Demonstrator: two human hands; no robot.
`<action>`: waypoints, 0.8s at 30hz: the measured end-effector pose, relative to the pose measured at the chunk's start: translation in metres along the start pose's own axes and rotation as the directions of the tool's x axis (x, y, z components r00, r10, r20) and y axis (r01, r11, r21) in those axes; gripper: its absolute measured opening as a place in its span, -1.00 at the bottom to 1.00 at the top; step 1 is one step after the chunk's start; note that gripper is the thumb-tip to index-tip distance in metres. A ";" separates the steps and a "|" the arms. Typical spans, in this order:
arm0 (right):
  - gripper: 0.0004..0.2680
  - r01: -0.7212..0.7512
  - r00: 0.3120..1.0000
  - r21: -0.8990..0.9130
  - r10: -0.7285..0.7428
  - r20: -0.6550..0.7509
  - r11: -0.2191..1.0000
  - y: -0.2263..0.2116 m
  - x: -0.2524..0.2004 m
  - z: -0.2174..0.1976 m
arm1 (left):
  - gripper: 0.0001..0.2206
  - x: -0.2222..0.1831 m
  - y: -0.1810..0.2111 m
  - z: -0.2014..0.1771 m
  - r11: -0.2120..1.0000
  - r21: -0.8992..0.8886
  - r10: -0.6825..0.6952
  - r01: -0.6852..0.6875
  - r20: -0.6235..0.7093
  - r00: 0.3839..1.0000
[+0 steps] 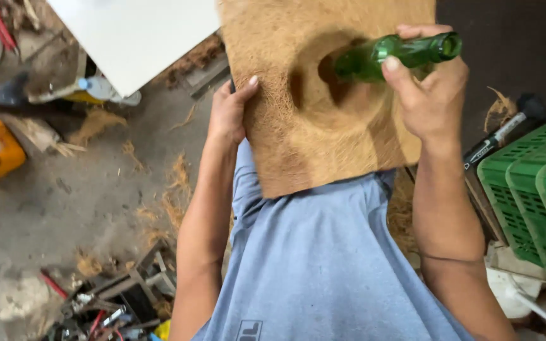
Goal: Shaping a coconut fiber hat by pressing a glass bottle into the mold and then trimming the excess material with scissors.
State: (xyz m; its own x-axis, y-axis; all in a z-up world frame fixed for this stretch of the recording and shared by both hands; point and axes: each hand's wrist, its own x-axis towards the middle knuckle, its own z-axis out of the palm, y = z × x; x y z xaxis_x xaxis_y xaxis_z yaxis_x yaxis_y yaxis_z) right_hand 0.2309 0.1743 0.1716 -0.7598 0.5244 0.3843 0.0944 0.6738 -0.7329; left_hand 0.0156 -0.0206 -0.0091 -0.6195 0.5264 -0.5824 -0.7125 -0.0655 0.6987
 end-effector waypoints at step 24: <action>-0.75 -0.183 0.966 0.257 0.125 0.226 0.949 0.030 -0.064 0.004 | -0.55 -0.152 -0.092 0.020 0.824 0.563 -0.494 0.066 0.656 0.571</action>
State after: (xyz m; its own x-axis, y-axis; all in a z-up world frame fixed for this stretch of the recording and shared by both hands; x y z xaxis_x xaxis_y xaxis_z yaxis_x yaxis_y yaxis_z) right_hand 0.2804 0.1587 0.1230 -0.8675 0.4734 0.1526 0.0636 0.4099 -0.9099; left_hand 0.1819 -0.0778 0.0230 0.2144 0.8887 -0.4053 -0.4421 0.4583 0.7710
